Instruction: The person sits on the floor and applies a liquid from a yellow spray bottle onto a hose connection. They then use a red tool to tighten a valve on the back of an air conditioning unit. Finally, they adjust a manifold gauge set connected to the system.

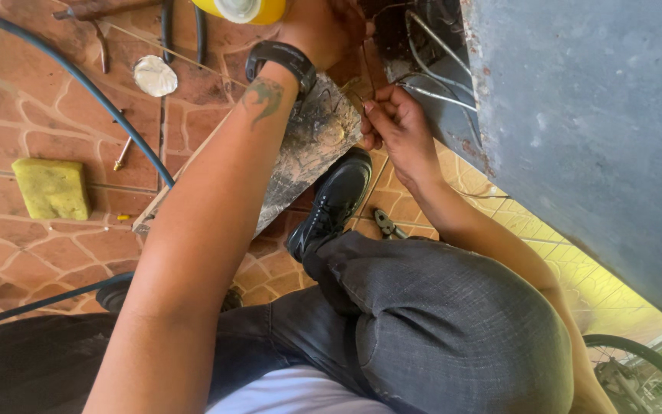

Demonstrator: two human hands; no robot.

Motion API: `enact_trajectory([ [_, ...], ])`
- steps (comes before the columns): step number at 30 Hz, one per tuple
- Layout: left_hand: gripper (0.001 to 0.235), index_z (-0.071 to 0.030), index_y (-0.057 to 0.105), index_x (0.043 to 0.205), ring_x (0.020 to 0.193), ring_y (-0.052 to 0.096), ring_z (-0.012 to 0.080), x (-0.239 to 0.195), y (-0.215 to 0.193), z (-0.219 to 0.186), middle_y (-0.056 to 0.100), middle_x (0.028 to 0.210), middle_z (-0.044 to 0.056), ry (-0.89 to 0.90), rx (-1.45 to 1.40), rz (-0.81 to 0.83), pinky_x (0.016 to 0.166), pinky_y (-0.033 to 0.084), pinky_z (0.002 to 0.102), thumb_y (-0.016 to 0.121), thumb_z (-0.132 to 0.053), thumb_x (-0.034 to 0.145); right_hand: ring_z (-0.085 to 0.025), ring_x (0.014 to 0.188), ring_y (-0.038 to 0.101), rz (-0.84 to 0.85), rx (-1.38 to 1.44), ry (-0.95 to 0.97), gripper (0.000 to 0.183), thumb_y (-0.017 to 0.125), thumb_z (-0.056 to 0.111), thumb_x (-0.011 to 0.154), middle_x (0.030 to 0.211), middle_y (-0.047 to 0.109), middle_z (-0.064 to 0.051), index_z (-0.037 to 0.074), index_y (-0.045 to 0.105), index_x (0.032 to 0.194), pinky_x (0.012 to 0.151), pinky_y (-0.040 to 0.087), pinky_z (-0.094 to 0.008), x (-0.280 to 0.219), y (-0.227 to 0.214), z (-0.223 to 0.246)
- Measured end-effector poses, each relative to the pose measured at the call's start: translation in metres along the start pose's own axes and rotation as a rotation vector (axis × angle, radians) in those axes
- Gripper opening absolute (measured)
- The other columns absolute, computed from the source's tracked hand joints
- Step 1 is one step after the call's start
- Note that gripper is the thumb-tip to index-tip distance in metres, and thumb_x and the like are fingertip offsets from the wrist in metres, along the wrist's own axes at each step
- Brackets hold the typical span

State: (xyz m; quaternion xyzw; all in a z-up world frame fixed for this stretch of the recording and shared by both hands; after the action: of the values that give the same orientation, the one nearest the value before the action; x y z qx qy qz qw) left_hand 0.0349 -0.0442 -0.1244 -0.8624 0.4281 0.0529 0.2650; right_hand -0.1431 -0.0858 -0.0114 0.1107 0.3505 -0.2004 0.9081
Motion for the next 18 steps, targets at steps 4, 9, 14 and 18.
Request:
enact_trajectory([
  [4, 0.022, -0.005, 0.074, 0.097, 0.080, 0.076, 0.0217, -0.009, -0.020, -0.031, 0.078, 0.089, 0.009, 0.272, -0.214, -0.146, 0.069, 0.058, 0.035, 0.085, -0.022, 0.089, -0.009, 0.061, 0.057, 0.006, 0.001, 0.010, 0.005, 0.061, 0.009, 0.106, 0.079, 0.064, -0.003, 0.005, 0.059, 0.108, 0.056, 0.046, -0.024, 0.003, -0.005, 0.001],
  [9, 0.013, -0.006, 0.076, 0.105, 0.086, 0.078, 0.0236, -0.024, -0.041, -0.054, 0.080, 0.098, 0.010, 0.456, -0.238, -0.258, 0.071, 0.060, 0.036, 0.078, -0.016, 0.096, -0.009, 0.061, 0.056, 0.010, 0.036, 0.037, 0.005, 0.062, 0.009, 0.105, 0.078, 0.063, -0.002, 0.005, 0.059, 0.107, 0.056, 0.047, -0.023, 0.005, -0.005, -0.001],
  [14, 0.016, -0.007, 0.076, 0.094, 0.069, 0.072, 0.0315, -0.019, -0.034, -0.029, 0.076, 0.081, 0.015, 0.130, 0.020, -0.381, 0.060, 0.055, 0.042, 0.075, -0.021, 0.100, -0.010, 0.062, 0.058, 0.019, 0.005, 0.032, 0.006, 0.061, 0.009, 0.105, 0.079, 0.064, -0.003, 0.005, 0.058, 0.108, 0.056, 0.047, -0.023, 0.003, -0.006, -0.001],
  [18, 0.019, -0.005, 0.074, 0.092, 0.063, 0.070, 0.0353, -0.029, -0.042, -0.033, 0.074, 0.077, 0.015, 0.273, 0.052, -0.544, 0.054, 0.055, 0.043, 0.077, -0.023, 0.092, -0.010, 0.063, 0.057, 0.045, 0.013, 0.007, 0.007, 0.060, 0.010, 0.107, 0.078, 0.062, -0.003, 0.004, 0.059, 0.109, 0.057, 0.046, -0.023, 0.003, -0.003, 0.004],
])
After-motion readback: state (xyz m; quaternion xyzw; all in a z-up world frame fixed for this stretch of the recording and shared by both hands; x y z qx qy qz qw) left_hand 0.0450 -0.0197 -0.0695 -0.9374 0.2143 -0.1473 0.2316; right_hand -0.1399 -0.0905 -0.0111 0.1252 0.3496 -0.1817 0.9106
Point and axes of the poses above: each hand's wrist, its own x-axis towards the middle knuckle, its own y-axis out of the palm, z = x × y, the point moved 8 cm from there along x, towards the middle knuckle
